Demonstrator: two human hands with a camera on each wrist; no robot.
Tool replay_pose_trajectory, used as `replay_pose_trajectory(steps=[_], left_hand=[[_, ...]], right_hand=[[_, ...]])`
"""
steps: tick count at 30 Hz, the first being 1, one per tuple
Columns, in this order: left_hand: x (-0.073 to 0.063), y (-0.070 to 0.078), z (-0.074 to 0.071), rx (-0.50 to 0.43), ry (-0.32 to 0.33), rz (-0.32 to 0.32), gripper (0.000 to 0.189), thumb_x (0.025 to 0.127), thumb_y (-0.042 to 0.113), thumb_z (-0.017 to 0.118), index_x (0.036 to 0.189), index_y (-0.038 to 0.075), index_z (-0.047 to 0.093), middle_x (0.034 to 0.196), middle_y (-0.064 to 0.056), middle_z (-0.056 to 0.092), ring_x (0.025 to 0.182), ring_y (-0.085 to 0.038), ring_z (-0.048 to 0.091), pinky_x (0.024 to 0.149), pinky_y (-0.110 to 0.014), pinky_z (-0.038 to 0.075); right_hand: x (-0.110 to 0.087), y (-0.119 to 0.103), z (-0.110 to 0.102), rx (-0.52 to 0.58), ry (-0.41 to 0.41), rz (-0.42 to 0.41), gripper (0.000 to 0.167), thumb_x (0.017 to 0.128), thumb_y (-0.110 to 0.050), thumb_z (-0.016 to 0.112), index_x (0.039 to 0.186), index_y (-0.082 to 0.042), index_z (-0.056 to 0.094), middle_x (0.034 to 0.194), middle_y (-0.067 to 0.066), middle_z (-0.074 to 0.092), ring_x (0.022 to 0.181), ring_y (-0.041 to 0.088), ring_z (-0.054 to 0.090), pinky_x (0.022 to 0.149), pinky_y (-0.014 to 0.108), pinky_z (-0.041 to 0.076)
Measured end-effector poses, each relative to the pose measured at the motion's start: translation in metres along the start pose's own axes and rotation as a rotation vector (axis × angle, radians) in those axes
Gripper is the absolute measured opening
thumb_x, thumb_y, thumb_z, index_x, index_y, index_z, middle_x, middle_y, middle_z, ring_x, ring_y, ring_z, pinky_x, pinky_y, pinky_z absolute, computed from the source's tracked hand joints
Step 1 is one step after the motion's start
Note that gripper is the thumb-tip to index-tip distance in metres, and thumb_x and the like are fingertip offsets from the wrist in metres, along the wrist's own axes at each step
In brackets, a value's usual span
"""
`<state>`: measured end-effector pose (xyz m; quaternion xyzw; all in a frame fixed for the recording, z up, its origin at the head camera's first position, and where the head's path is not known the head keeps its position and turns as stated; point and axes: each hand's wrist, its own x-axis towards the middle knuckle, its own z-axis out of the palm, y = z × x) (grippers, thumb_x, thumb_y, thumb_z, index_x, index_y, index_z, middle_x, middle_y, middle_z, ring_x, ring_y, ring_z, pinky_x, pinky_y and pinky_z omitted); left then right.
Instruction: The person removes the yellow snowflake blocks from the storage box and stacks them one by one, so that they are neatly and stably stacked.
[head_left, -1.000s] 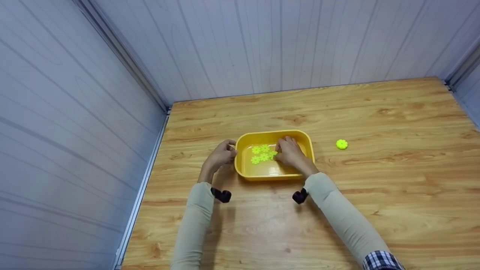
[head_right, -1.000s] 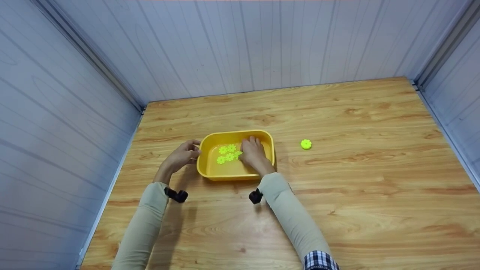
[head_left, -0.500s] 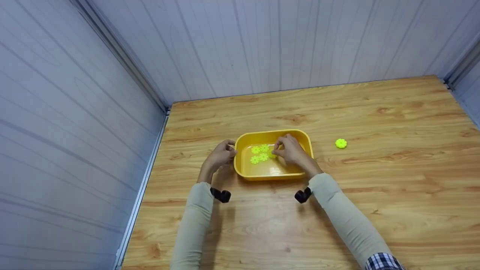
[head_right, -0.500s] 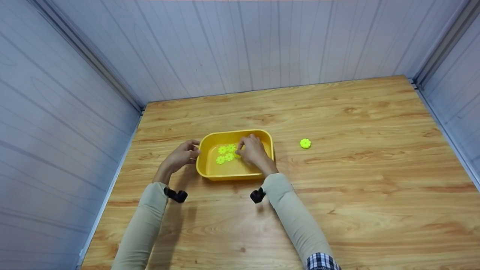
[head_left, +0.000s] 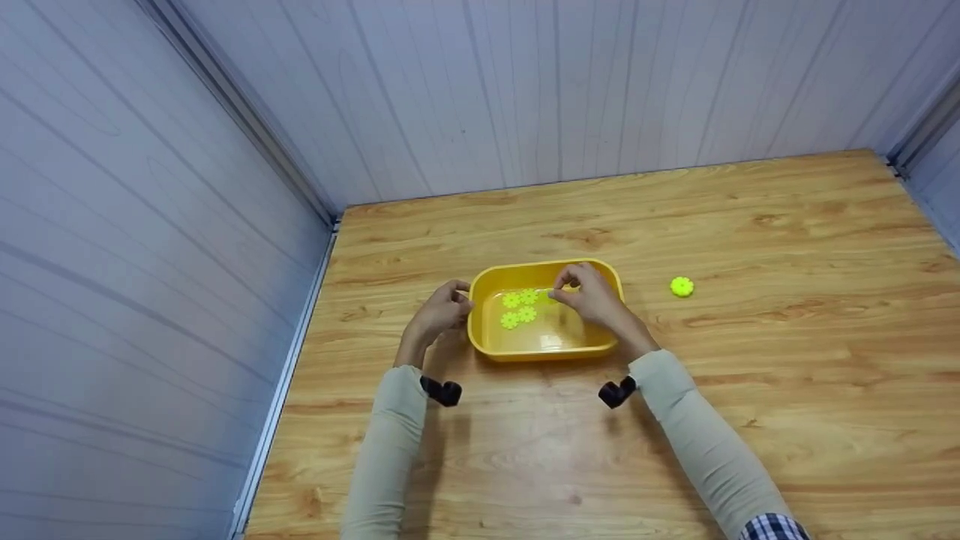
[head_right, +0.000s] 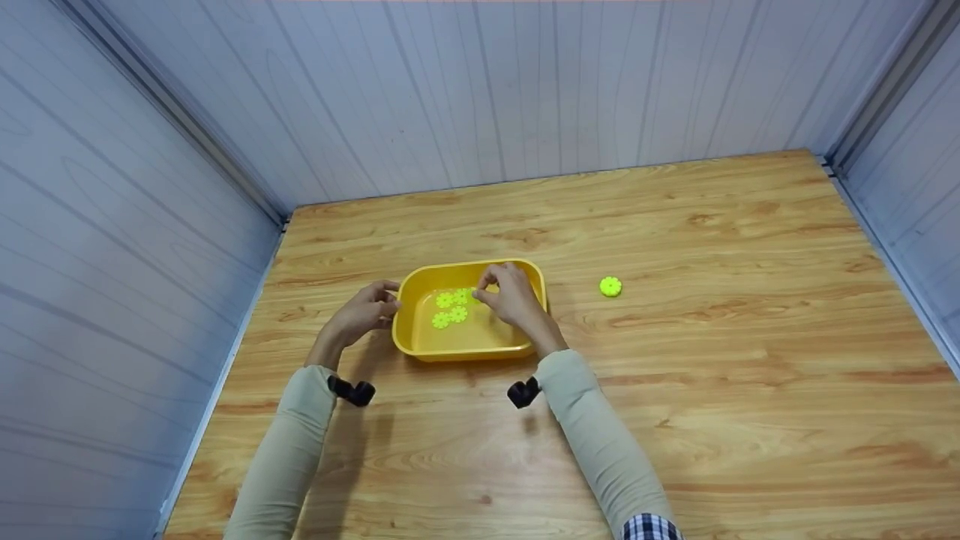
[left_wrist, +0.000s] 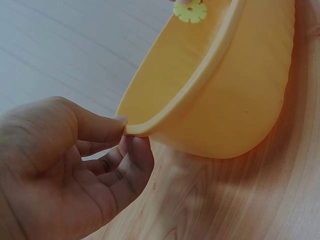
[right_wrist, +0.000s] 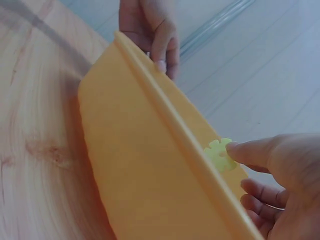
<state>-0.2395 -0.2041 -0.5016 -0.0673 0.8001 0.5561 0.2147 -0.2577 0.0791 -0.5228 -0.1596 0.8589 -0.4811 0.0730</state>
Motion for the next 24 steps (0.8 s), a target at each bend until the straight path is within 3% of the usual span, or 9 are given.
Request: replay_pose_trajectory(steps=[13,24], left_hand=[[0.002,-0.002,-0.001,-0.013,-0.013,0.002,0.036,0.097,0.009,0.050,0.133,0.006,0.046,0.096,-0.008,0.047,0.079,-0.020,0.054,0.085,-0.046,0.048],[0.003,-0.003,-0.001,-0.008,-0.003,-0.009,0.034,0.097,0.010,0.051,0.130,0.008,0.047,0.097,-0.009,0.048,0.079,-0.020,0.056,0.086,-0.048,0.049]], right_hand=[[-0.010,-0.001,-0.032,0.093,0.103,-0.012,0.025,0.093,-0.026,0.063,0.099,-0.003,0.059,0.107,0.013,0.051,0.099,0.026,0.048,0.088,0.038,0.040],[-0.017,0.012,-0.060,0.142,0.195,0.052,0.030,0.092,-0.027,0.063,0.105,0.000,0.058,0.108,0.010,0.053,0.097,0.018,0.048,0.085,0.026,0.041]])
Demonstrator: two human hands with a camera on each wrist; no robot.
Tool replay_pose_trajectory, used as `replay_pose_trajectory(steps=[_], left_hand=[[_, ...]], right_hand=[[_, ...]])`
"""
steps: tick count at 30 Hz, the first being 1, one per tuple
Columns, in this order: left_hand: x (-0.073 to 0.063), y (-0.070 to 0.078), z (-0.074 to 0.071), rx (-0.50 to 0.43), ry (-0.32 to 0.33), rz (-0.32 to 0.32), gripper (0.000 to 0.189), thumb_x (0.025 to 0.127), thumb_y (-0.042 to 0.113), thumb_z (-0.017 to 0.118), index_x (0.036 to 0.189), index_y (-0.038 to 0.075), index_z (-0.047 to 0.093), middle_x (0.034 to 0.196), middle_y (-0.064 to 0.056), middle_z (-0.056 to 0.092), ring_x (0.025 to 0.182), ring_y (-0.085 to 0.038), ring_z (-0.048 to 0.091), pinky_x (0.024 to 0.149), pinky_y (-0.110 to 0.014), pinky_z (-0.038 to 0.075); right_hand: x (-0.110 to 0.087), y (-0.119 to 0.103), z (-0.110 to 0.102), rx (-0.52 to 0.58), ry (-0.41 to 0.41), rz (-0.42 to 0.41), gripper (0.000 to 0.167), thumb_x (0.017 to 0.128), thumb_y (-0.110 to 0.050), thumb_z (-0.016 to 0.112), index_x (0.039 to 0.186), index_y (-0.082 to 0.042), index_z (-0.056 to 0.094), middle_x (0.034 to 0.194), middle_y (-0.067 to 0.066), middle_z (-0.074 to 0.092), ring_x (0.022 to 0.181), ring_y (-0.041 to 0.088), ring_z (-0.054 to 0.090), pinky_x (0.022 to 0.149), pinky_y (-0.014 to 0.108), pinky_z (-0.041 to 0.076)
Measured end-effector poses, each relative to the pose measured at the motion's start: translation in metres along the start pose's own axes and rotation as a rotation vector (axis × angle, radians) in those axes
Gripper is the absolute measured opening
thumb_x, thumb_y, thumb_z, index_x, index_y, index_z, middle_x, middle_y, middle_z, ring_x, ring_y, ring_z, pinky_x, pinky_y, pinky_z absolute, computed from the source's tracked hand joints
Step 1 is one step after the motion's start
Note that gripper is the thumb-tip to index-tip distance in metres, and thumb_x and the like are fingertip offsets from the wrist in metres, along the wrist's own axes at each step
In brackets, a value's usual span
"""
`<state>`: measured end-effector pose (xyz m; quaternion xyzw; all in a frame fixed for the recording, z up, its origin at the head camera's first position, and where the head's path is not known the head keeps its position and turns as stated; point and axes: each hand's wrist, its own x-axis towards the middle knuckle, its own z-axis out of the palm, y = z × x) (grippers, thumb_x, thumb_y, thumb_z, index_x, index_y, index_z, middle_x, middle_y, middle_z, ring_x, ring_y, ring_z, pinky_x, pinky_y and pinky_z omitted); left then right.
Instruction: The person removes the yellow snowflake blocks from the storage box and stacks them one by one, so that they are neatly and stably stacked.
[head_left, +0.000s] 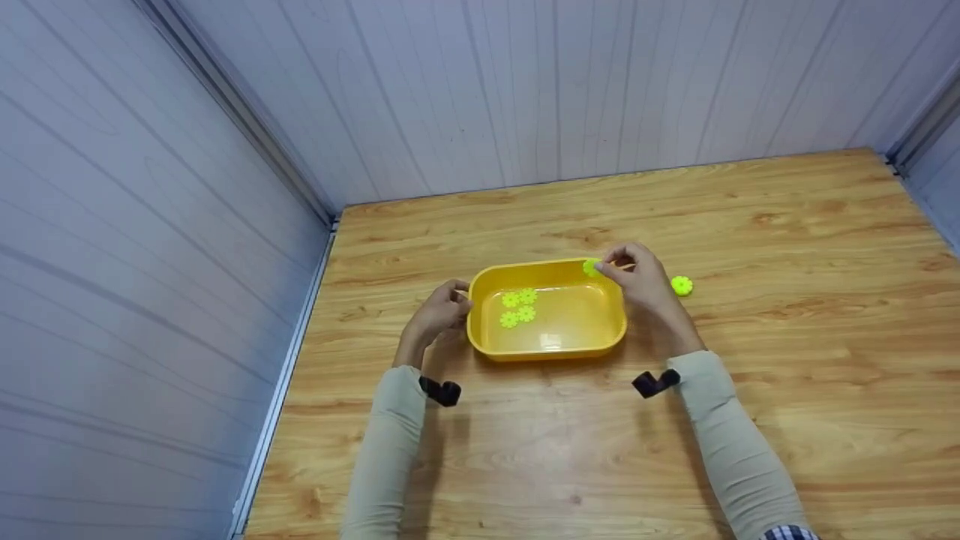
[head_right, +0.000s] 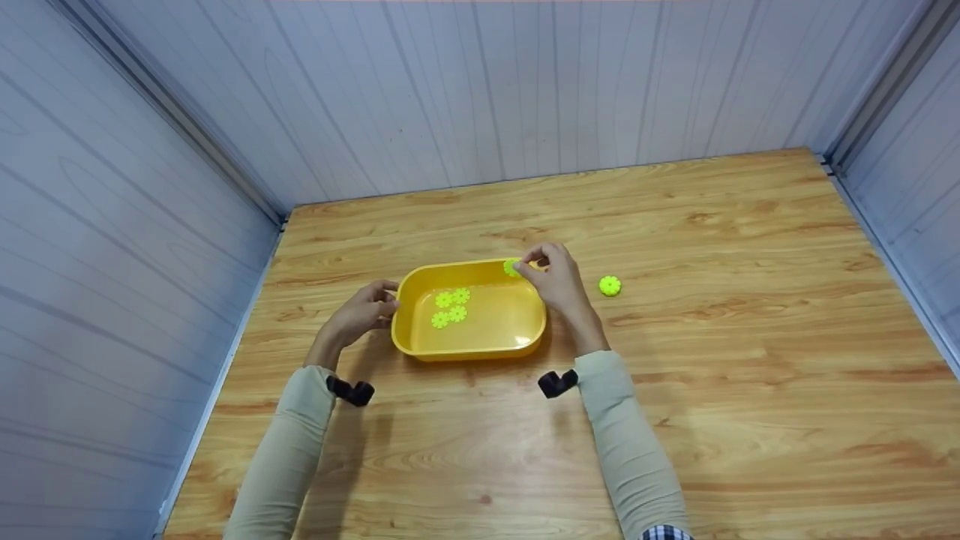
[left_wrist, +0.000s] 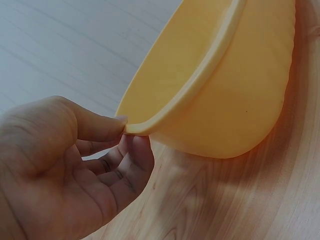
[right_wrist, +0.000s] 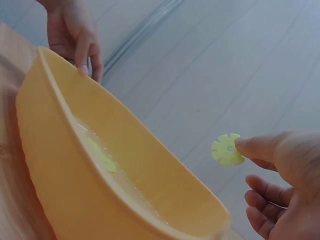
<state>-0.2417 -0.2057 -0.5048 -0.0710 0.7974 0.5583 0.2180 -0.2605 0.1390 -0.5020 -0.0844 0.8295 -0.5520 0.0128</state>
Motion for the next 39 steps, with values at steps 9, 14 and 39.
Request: replay_pose_trajectory(steps=[9,14,39], left_hand=[[-0.001,0.001,0.000,-0.005,-0.004,-0.001,0.036,0.096,0.010,0.051,0.131,0.006,0.046,0.097,-0.008,0.046,0.079,-0.020,0.055,0.088,-0.050,0.048],[-0.002,0.001,0.000,-0.016,-0.008,-0.003,0.035,0.097,0.010,0.050,0.132,0.007,0.046,0.097,-0.008,0.046,0.080,-0.021,0.055,0.089,-0.051,0.048],[-0.002,0.000,0.000,-0.007,0.009,-0.010,0.035,0.096,0.009,0.051,0.132,0.006,0.047,0.098,-0.008,0.045,0.083,-0.020,0.053,0.087,-0.046,0.049]], right_hand=[[-0.003,0.014,-0.025,0.011,0.065,0.056,0.037,0.092,-0.035,0.062,0.108,-0.002,0.058,0.106,0.005,0.054,0.097,0.016,0.050,0.077,0.020,0.044],[-0.005,0.027,-0.036,0.014,0.101,0.067,0.040,0.090,-0.039,0.063,0.107,-0.003,0.058,0.102,0.001,0.054,0.094,0.014,0.050,0.076,0.022,0.043],[-0.016,0.077,-0.073,0.028,0.183,0.232,0.034,0.092,-0.036,0.061,0.106,-0.005,0.056,0.096,-0.006,0.051,0.087,0.007,0.046,0.069,0.015,0.041]])
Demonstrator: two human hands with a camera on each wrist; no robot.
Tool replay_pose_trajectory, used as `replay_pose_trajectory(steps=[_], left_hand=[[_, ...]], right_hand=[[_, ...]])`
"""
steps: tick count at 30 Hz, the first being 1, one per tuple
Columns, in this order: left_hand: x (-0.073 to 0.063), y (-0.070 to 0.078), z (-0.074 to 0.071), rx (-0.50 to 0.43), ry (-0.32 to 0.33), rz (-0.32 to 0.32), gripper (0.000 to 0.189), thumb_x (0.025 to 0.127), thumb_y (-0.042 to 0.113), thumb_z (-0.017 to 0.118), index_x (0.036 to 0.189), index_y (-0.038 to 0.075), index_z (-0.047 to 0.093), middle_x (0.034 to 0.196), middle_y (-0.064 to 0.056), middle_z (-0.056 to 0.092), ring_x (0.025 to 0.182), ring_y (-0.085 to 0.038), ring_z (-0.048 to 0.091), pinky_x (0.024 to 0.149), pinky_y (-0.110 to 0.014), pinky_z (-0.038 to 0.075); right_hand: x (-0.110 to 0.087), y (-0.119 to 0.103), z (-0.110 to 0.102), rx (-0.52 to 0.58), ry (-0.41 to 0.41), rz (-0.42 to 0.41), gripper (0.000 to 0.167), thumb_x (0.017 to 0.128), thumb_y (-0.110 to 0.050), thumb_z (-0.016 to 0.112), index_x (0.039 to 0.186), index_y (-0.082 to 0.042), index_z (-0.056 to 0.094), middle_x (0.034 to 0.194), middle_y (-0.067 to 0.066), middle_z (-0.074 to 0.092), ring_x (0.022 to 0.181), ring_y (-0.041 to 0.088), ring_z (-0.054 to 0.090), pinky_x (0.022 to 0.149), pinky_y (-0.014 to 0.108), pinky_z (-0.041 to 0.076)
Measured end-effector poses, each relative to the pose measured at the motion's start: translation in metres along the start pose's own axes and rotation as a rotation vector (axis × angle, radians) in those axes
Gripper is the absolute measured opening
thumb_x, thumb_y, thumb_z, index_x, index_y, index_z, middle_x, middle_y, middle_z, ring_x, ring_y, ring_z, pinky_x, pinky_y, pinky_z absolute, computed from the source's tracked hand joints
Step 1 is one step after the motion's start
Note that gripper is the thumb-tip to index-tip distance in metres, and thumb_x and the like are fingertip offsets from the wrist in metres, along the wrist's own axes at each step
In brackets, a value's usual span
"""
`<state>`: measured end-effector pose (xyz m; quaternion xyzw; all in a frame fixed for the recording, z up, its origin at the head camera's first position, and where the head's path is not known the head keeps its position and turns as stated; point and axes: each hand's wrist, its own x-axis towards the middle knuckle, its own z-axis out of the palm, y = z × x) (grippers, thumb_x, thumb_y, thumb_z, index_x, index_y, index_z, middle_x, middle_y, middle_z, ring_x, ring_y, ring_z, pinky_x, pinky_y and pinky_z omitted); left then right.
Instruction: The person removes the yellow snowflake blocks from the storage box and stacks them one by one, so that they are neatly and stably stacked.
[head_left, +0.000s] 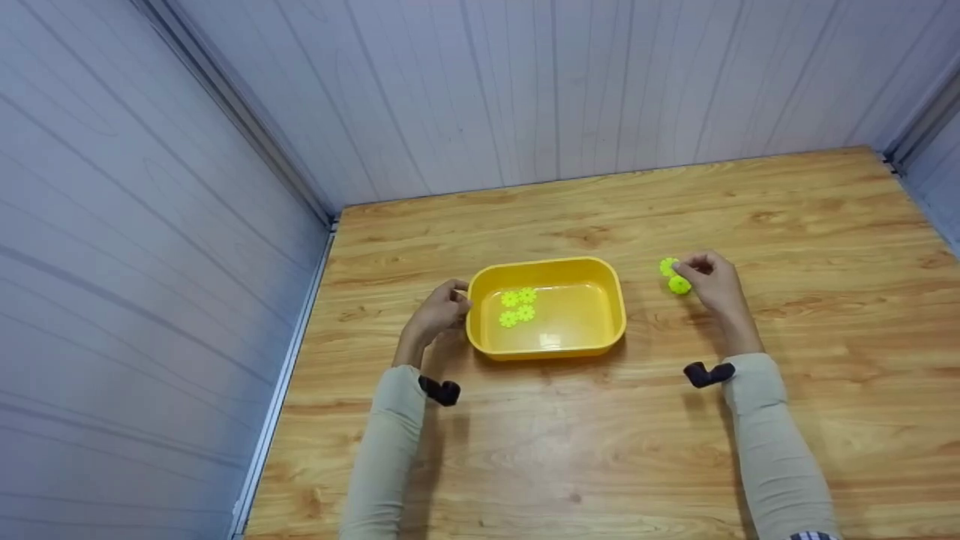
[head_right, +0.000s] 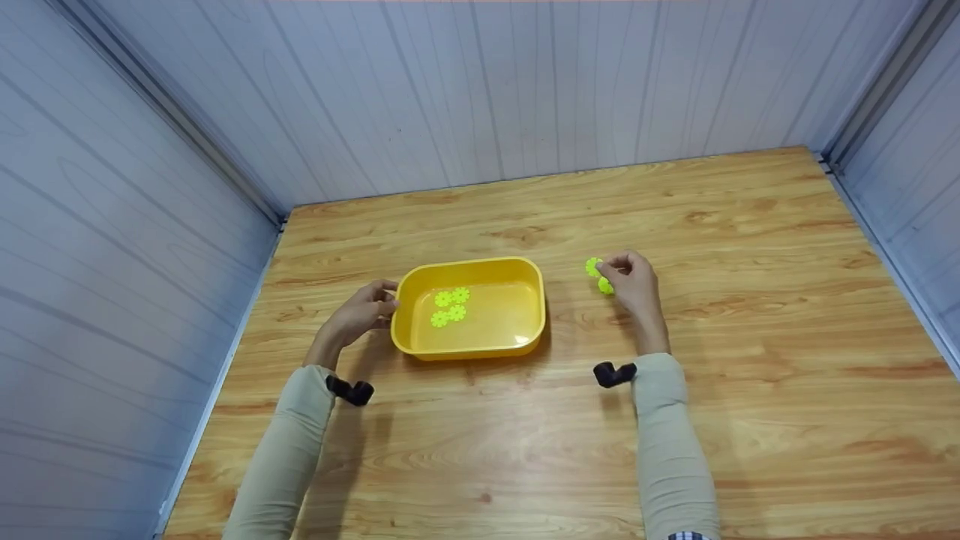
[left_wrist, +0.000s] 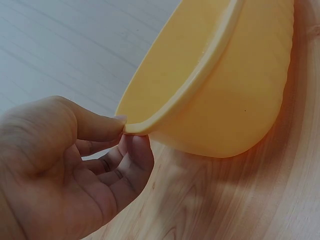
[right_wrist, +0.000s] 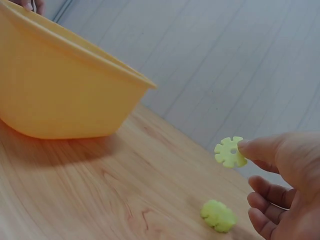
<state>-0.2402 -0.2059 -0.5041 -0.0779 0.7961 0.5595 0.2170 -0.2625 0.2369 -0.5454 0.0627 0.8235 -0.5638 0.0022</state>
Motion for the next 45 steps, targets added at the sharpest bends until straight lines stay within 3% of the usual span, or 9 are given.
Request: replay_pose_trajectory(steps=[10,20,25,30,45], left_hand=[[0.001,-0.002,0.000,0.013,-0.017,-0.011,0.035,0.097,0.011,0.051,0.132,0.010,0.046,0.097,-0.007,0.047,0.080,-0.021,0.053,0.086,-0.049,0.048],[0.000,0.000,0.000,0.016,-0.011,0.007,0.035,0.098,0.011,0.050,0.133,0.007,0.046,0.097,-0.008,0.048,0.081,-0.021,0.054,0.087,-0.051,0.048],[0.001,0.000,0.000,0.018,-0.009,0.007,0.035,0.098,0.011,0.050,0.133,0.008,0.046,0.099,-0.008,0.048,0.082,-0.019,0.055,0.088,-0.049,0.049],[0.001,-0.001,0.000,0.017,-0.011,0.009,0.036,0.098,0.011,0.049,0.134,0.007,0.046,0.099,-0.009,0.048,0.081,-0.019,0.054,0.089,-0.050,0.049],[-0.001,0.000,0.000,-0.014,-0.010,0.008,0.034,0.097,0.009,0.050,0.130,0.007,0.047,0.095,-0.008,0.044,0.082,-0.021,0.053,0.091,-0.051,0.048]], right_hand=[[-0.001,0.013,-0.010,-0.045,-0.024,0.063,0.039,0.094,-0.038,0.058,0.109,-0.001,0.055,0.101,0.000,0.050,0.091,0.009,0.045,0.080,0.023,0.039],[-0.005,0.013,-0.012,-0.133,-0.019,0.089,0.042,0.095,-0.039,0.055,0.111,-0.001,0.057,0.106,0.007,0.054,0.093,0.016,0.049,0.081,0.027,0.041],[-0.004,0.014,-0.011,-0.239,0.035,0.020,0.039,0.095,-0.035,0.056,0.108,0.002,0.063,0.105,0.015,0.059,0.091,0.024,0.054,0.080,0.033,0.044],[-0.004,0.015,-0.011,-0.306,0.092,-0.032,0.034,0.093,-0.028,0.059,0.103,0.004,0.067,0.102,0.022,0.063,0.096,0.034,0.055,0.089,0.046,0.042],[-0.004,0.016,-0.009,-0.390,0.088,-0.087,0.032,0.093,-0.024,0.059,0.098,0.006,0.069,0.099,0.027,0.065,0.101,0.042,0.052,0.099,0.055,0.032]])
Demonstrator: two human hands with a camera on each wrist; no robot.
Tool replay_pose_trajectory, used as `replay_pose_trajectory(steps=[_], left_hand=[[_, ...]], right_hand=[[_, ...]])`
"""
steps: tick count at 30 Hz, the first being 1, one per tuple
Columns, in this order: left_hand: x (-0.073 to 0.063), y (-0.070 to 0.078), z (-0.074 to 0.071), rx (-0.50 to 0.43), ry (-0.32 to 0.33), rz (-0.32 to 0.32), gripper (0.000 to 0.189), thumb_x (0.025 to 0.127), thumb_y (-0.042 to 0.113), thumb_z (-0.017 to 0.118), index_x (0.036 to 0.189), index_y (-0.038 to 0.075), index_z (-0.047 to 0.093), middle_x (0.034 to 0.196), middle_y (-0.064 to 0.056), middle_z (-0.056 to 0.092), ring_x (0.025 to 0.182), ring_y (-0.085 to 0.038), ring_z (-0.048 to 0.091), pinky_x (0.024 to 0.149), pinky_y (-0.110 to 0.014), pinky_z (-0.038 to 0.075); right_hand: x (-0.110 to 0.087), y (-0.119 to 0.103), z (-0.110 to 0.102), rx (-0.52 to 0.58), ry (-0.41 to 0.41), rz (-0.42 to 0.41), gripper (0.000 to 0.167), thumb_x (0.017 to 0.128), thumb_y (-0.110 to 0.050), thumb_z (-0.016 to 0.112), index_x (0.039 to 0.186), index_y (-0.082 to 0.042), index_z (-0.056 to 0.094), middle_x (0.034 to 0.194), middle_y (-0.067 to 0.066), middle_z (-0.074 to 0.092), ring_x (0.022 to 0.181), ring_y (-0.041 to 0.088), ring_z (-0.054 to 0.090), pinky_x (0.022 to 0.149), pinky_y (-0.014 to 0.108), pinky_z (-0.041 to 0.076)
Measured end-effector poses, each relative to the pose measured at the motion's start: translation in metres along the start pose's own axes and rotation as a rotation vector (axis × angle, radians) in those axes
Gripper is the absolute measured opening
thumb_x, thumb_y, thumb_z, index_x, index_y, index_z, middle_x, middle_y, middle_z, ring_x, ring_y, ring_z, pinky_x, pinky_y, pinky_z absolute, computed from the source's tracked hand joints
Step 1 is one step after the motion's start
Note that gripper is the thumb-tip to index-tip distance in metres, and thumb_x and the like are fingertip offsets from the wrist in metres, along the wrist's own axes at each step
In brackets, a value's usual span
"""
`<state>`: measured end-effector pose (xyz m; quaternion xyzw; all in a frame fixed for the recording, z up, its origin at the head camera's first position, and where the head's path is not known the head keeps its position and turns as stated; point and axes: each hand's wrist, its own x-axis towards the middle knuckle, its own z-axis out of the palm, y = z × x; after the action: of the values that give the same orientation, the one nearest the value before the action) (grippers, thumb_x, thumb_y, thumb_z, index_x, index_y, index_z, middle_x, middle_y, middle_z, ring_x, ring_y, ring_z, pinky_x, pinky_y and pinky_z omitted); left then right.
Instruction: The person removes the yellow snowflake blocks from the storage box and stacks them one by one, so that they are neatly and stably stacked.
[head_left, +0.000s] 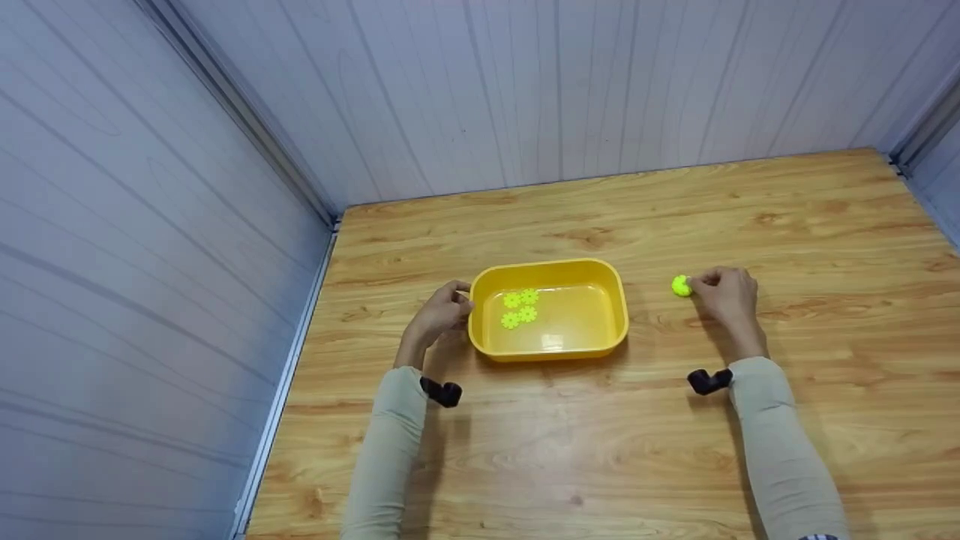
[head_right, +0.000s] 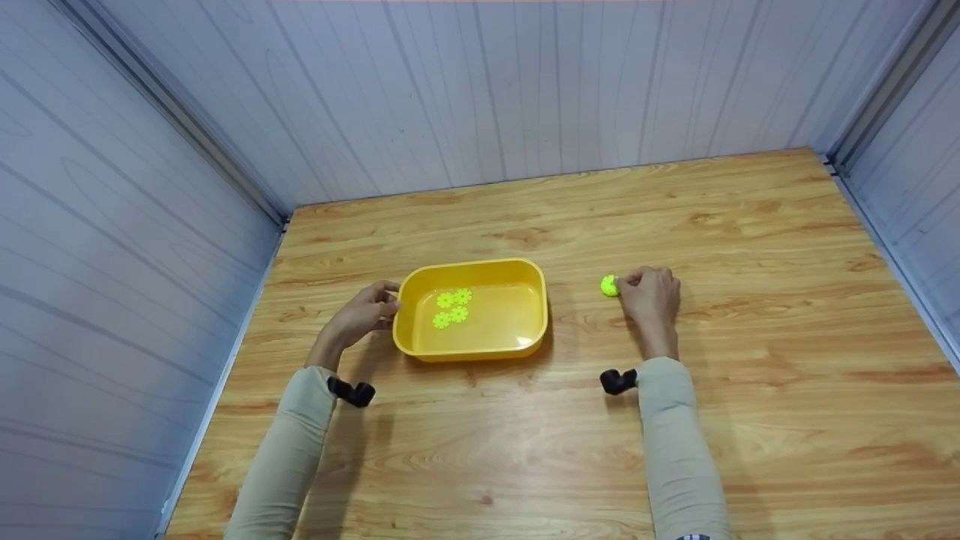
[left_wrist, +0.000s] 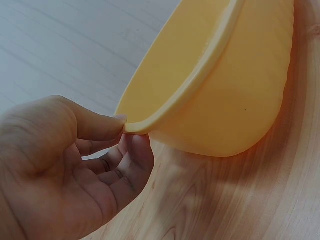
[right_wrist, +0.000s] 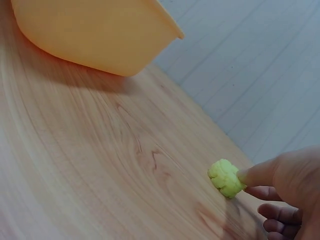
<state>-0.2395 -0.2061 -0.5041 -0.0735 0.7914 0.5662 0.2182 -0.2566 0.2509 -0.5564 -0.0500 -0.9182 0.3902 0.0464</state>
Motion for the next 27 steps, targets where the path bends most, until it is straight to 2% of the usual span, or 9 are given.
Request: replay_pose_trajectory(steps=[5,10,14,17,20,27], left_hand=[[0.001,0.000,0.001,0.003,0.004,-0.005,0.034,0.097,0.009,0.050,0.130,0.006,0.047,0.096,-0.008,0.045,0.082,-0.020,0.054,0.091,-0.050,0.049],[0.001,-0.001,0.000,-0.001,0.008,-0.007,0.032,0.097,0.010,0.050,0.129,0.006,0.047,0.097,-0.008,0.045,0.082,-0.019,0.053,0.092,-0.050,0.048],[0.001,-0.002,0.001,0.000,0.014,-0.004,0.033,0.097,0.009,0.050,0.130,0.006,0.047,0.098,-0.009,0.046,0.082,-0.020,0.054,0.091,-0.050,0.049],[0.001,-0.002,0.001,0.006,0.012,0.002,0.034,0.097,0.010,0.050,0.131,0.006,0.047,0.098,-0.009,0.046,0.082,-0.019,0.055,0.090,-0.049,0.049],[0.001,-0.002,0.000,-0.001,0.006,0.006,0.035,0.097,0.010,0.050,0.132,0.006,0.046,0.096,-0.008,0.046,0.079,-0.019,0.054,0.090,-0.051,0.048],[0.001,-0.001,0.000,-0.009,-0.009,0.009,0.034,0.098,0.010,0.049,0.131,0.007,0.046,0.097,-0.008,0.048,0.078,-0.018,0.054,0.089,-0.052,0.047]], right_hand=[[-0.001,-0.001,-0.001,0.008,-0.003,0.012,0.033,0.093,-0.026,0.059,0.100,0.005,0.068,0.100,0.026,0.064,0.103,0.042,0.050,0.099,0.056,0.030],[0.001,-0.004,-0.002,0.039,-0.007,0.036,0.035,0.094,-0.028,0.057,0.104,0.005,0.065,0.109,0.026,0.060,0.105,0.042,0.051,0.094,0.054,0.038],[0.001,-0.010,-0.005,0.091,-0.040,0.054,0.043,0.095,-0.035,0.054,0.112,0.004,0.061,0.119,0.025,0.050,0.107,0.039,0.048,0.086,0.048,0.041],[0.001,-0.015,-0.006,0.127,-0.049,0.038,0.047,0.095,-0.039,0.054,0.115,0.004,0.059,0.122,0.025,0.046,0.105,0.035,0.046,0.081,0.041,0.039],[0.001,-0.022,-0.006,0.156,-0.055,0.019,0.050,0.095,-0.041,0.054,0.116,0.004,0.058,0.123,0.025,0.044,0.107,0.033,0.043,0.080,0.038,0.037],[0.000,-0.042,-0.002,0.183,-0.049,-0.025,0.049,0.095,-0.041,0.055,0.116,0.004,0.058,0.124,0.024,0.045,0.109,0.034,0.042,0.086,0.041,0.036]])
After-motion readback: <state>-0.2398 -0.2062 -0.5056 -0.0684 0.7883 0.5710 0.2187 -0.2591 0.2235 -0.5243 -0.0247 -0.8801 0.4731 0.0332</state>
